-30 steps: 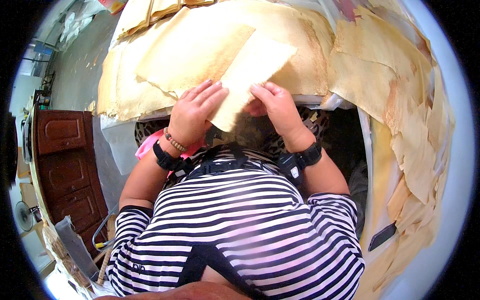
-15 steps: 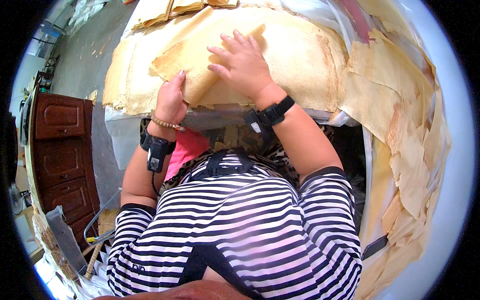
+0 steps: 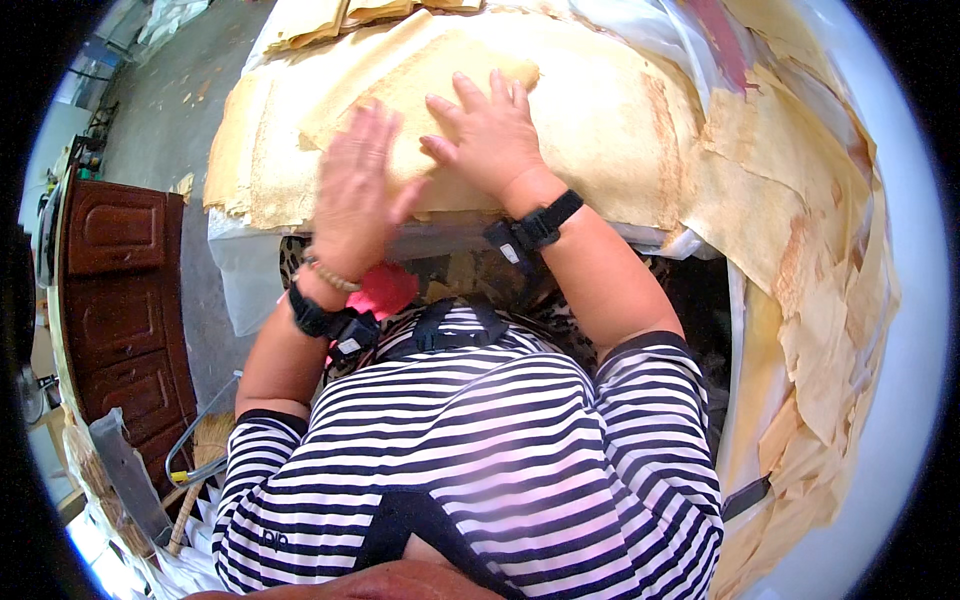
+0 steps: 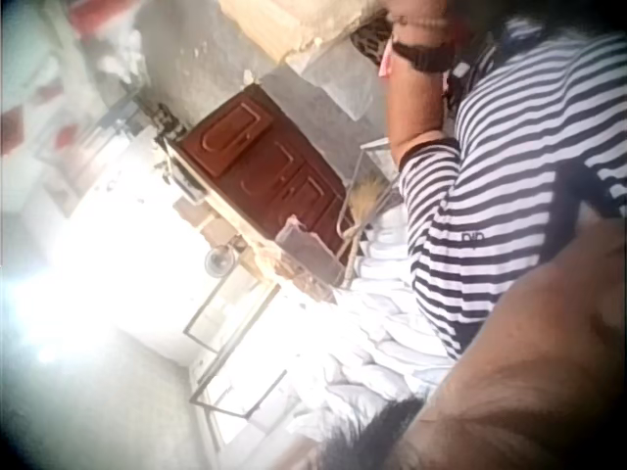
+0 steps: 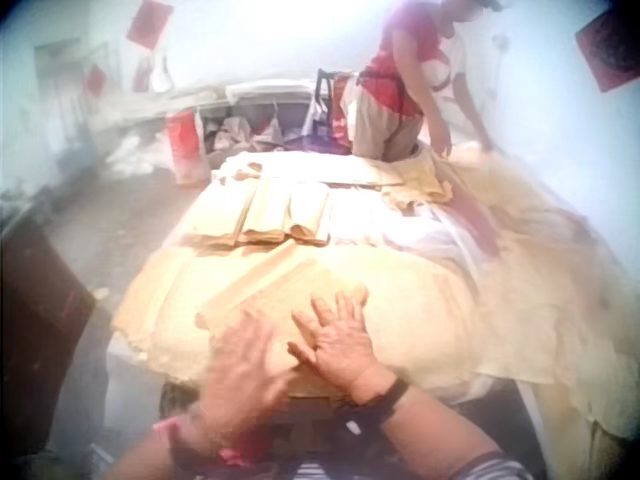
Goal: The person sorts and stacks large, thin sheets of yellowish material by hand on a table, peeling them apart and smoothing them onto a stack.
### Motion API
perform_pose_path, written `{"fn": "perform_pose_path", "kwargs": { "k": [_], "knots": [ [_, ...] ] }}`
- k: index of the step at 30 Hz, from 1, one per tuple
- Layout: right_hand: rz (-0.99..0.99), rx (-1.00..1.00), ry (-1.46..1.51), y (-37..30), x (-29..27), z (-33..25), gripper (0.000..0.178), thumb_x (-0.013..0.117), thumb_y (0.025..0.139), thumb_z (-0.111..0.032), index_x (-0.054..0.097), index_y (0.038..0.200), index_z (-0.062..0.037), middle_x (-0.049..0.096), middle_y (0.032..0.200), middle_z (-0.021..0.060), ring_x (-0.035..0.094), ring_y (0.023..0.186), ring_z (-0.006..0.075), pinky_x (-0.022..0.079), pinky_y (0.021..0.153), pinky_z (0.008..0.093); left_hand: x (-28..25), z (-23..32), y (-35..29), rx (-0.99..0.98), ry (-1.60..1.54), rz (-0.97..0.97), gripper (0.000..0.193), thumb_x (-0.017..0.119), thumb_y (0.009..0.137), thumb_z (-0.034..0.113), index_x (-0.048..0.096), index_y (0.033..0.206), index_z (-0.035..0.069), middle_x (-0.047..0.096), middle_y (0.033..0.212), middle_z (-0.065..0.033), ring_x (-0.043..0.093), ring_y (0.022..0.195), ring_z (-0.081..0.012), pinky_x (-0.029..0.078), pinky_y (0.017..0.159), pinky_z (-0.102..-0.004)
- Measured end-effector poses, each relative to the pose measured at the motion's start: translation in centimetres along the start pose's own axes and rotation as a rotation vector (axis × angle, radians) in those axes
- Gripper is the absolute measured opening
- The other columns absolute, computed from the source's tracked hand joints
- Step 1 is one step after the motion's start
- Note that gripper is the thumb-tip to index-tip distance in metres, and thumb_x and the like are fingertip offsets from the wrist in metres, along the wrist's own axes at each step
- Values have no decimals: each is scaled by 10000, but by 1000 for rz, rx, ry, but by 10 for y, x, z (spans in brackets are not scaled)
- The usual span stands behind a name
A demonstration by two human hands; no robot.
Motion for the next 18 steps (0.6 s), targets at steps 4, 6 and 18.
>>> {"fn": "perform_pose_path", "kwargs": {
  "k": [4, 6, 18],
  "knots": [
    [-52, 4, 54, 2, -1, 10, 605, 471, 936, -659, 545, 1419, -303, 423, 1542, 108, 310, 1435, 457, 219, 1182, 546, 40, -7, -11, 14, 128, -139, 637, 671, 911, 358, 475, 1433, 50, 454, 1511, -150, 392, 1425, -301, 284, 1181, -438],
    [-55, 34, 30, 5, -5, 25, 590, 498, 935, -631, 556, 1412, -288, 432, 1542, 90, 322, 1440, 423, 222, 1187, 532, 34, -16, -15, 25, 69, -66, 592, 706, 869, 275, 520, 1388, 59, 497, 1469, -143, 426, 1399, -305, 324, 1163, -440],
    [-102, -4, 780, -31, -63, 90, 298, 739, 893, -186, 717, 1176, -93, 730, 1052, 44, 669, 988, 176, 475, 1009, 330, 16, -107, -40, -396, -1180, -55, 251, 553, 991, 73, 679, 1188, -19, 709, 1091, -60, 644, 1011, -141, 508, 900, -263]
  ]
}}
Point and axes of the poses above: each hand's wrist, its own y-axis towards the middle knuckle, its own x-axis out of the palm, z = x × y, the point moved 7 cm from there along y, towards the middle knuckle
